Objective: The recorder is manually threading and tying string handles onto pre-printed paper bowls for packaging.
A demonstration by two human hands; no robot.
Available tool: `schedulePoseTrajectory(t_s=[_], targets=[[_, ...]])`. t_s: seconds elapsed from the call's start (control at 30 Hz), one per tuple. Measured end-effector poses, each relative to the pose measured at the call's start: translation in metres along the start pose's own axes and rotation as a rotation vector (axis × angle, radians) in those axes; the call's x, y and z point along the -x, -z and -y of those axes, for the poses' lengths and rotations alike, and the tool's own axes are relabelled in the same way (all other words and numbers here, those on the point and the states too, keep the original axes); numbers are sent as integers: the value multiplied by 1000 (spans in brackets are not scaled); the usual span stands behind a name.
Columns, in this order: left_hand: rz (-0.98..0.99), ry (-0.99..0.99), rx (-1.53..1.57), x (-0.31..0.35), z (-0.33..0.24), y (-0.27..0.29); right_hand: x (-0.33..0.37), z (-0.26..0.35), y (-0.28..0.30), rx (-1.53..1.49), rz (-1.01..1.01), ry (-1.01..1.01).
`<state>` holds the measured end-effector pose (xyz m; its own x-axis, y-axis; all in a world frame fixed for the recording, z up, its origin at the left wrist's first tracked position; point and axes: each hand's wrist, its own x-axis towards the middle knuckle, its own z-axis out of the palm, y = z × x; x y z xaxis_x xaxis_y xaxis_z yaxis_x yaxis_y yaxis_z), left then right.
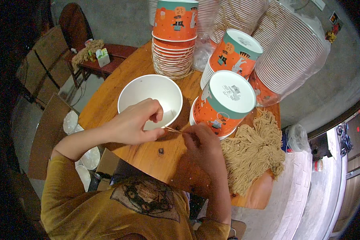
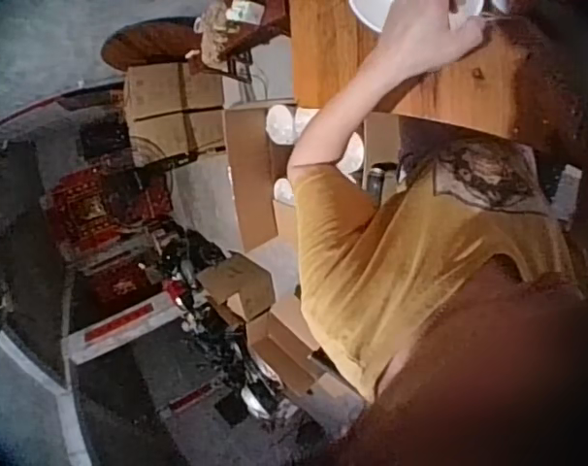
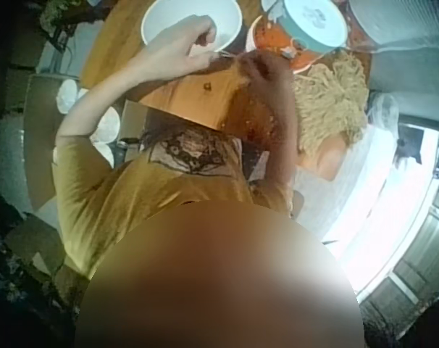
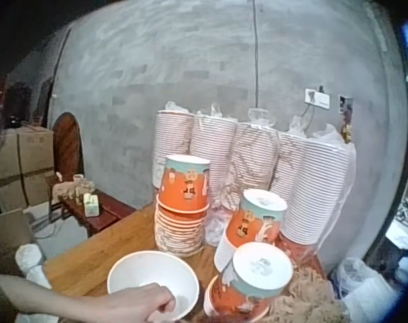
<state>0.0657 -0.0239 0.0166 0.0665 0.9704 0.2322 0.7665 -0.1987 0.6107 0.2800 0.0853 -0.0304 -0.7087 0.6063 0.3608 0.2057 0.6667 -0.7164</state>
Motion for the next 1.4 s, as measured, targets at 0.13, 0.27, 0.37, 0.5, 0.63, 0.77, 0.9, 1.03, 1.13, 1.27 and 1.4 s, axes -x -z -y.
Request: schedulePoseTrajectory(t_s=[0.13,0.27,0.37,0.5,0.63,0.77,0.9,1.03,1.13,1.27,1.4], targets=[[97,-60,-106,11,5,4,-7,16,10,32,-28,99],[-34,-283,-295,30,8,3,-27,35,8,80,-20,150],[-124,-293,-433,39,13,9,-42,41,-2,136,43,151],[-254,-294,-520,47,23,17,-52,45,-26,202,-26,230],[-224,-236,-259,52,36,17,-66,37,-42,200,-197,311],[-152,-99,-49,51,39,14,-68,35,-48,123,-157,232],[-198,-69,-8,50,35,10,-69,34,-52,129,-217,207],[-197,-22,10,49,35,8,-69,39,-49,84,-205,196],[-192,-5,63,51,37,5,-64,49,-39,-37,19,42],[-232,27,117,52,32,5,-61,51,-27,-190,299,203],[-206,49,102,52,32,5,-61,52,-26,-308,344,151]])
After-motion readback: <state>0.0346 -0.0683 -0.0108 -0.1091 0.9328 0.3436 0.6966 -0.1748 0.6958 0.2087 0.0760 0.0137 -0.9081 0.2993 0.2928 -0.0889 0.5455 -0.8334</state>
